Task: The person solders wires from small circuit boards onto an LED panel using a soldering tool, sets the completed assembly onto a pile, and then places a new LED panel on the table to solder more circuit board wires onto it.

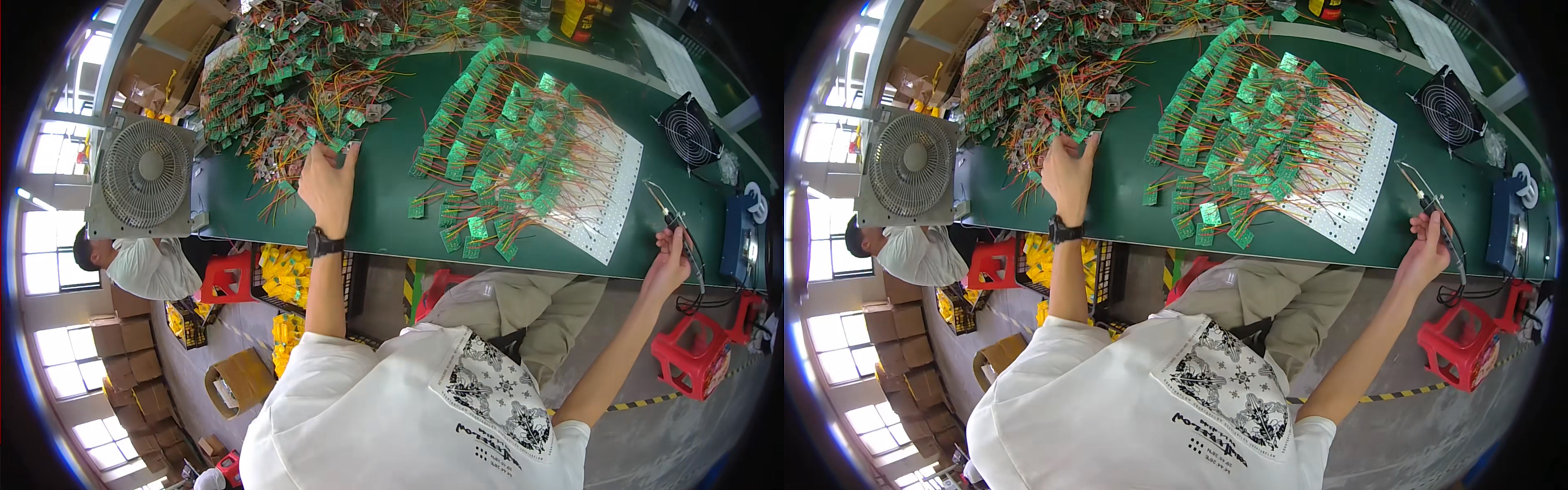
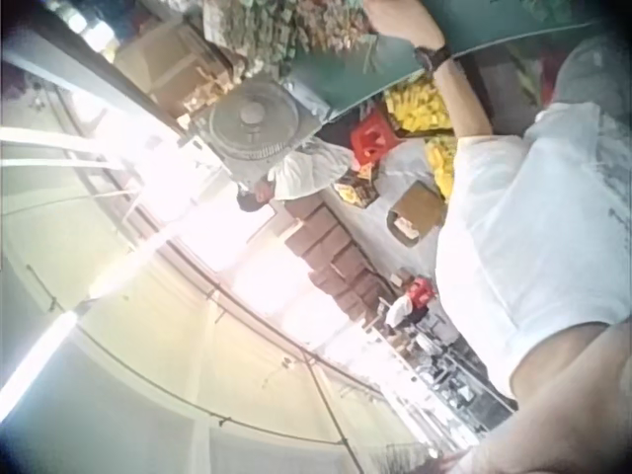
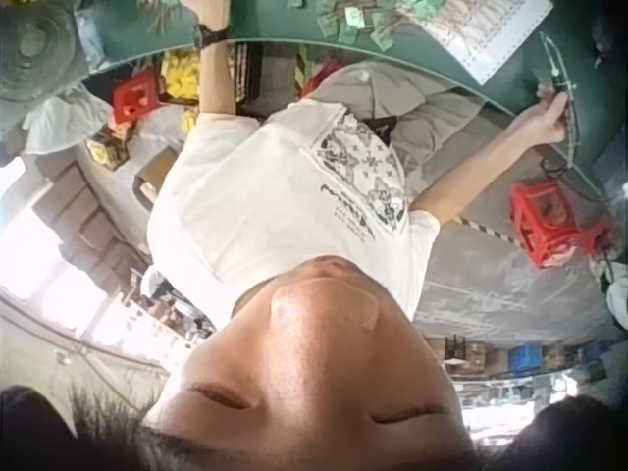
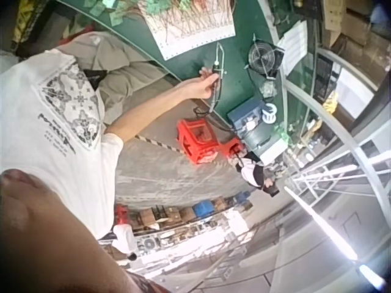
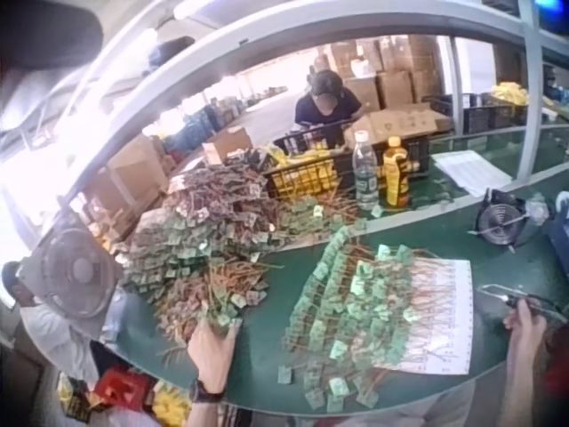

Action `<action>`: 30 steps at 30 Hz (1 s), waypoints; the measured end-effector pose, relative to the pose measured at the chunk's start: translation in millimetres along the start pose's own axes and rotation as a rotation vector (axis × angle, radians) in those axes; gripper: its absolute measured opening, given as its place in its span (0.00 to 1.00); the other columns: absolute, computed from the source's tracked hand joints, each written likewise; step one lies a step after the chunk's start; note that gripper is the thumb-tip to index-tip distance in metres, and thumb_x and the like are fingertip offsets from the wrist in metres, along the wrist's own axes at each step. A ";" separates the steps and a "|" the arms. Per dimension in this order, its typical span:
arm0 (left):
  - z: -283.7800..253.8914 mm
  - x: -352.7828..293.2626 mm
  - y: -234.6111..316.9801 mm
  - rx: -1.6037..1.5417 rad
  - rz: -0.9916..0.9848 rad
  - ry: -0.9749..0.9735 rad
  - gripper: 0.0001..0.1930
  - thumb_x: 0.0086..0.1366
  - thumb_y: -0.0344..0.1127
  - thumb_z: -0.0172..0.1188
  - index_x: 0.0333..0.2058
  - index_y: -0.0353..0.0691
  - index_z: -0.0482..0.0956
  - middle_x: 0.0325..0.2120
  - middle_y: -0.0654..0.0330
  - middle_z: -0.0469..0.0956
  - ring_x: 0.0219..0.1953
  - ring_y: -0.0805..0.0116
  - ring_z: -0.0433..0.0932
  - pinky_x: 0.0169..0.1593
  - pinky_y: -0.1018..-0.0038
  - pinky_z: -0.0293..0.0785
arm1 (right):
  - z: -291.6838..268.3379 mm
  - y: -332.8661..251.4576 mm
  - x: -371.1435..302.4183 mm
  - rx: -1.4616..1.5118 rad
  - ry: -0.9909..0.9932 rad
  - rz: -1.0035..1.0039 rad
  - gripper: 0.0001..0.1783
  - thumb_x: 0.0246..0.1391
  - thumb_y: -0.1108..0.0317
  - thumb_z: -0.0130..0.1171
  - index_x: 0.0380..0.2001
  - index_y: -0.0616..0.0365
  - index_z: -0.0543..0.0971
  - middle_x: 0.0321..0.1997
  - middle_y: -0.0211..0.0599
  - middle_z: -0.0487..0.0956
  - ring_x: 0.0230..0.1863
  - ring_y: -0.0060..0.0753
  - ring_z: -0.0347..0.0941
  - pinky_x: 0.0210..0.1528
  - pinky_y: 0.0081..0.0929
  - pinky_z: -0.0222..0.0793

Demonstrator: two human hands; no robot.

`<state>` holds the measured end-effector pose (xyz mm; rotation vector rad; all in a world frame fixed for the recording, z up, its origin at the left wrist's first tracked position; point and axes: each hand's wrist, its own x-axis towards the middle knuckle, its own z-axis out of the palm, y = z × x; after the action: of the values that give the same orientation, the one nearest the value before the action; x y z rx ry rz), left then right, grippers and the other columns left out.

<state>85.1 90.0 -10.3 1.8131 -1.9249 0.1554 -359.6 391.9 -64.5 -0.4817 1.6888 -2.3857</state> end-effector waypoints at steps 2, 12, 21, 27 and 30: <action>9.6 5.8 -5.5 -0.001 -0.011 -0.006 0.23 0.50 0.56 0.67 0.28 0.41 0.76 0.26 0.59 0.79 0.30 0.57 0.78 0.32 0.64 0.70 | 0.7 0.4 -0.6 -0.026 0.004 -0.002 0.12 0.57 0.71 0.57 0.41 0.69 0.75 0.31 0.42 0.79 0.28 0.26 0.74 0.32 0.19 0.68; 1.2 6.3 -18.6 -0.499 -0.142 -0.229 0.25 0.54 0.49 0.65 0.39 0.34 0.71 0.26 0.54 0.78 0.35 0.56 0.79 0.39 0.62 0.75 | -3.5 0.8 0.0 0.001 -0.016 -0.006 0.11 0.57 0.70 0.58 0.40 0.67 0.76 0.32 0.39 0.79 0.29 0.25 0.74 0.33 0.18 0.68; -31.9 -23.2 -59.6 -1.691 -0.643 -0.754 0.21 0.66 0.38 0.47 0.52 0.27 0.64 0.47 0.44 0.71 0.47 0.54 0.75 0.54 0.62 0.72 | -8.3 4.2 3.1 0.024 -0.055 -0.015 0.12 0.58 0.69 0.57 0.40 0.68 0.76 0.32 0.41 0.79 0.29 0.27 0.75 0.34 0.19 0.69; -38.4 -31.9 -62.9 -1.252 -0.450 -0.780 0.14 0.67 0.37 0.52 0.45 0.31 0.72 0.41 0.49 0.78 0.38 0.60 0.81 0.44 0.70 0.78 | -7.3 3.7 2.5 0.024 -0.050 -0.003 0.12 0.58 0.69 0.57 0.40 0.68 0.76 0.32 0.41 0.79 0.30 0.26 0.75 0.34 0.18 0.69; -45.8 -33.2 -61.9 -1.175 -0.422 -0.894 0.14 0.66 0.37 0.54 0.42 0.31 0.73 0.37 0.49 0.80 0.36 0.61 0.82 0.40 0.72 0.79 | -6.7 3.1 3.2 0.039 -0.066 -0.019 0.11 0.58 0.70 0.57 0.40 0.68 0.76 0.32 0.40 0.79 0.30 0.26 0.75 0.34 0.18 0.69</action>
<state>157.0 131.7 0.7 1.3739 -1.3834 -1.7624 -365.1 395.6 -69.0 -0.5663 1.6137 -2.3841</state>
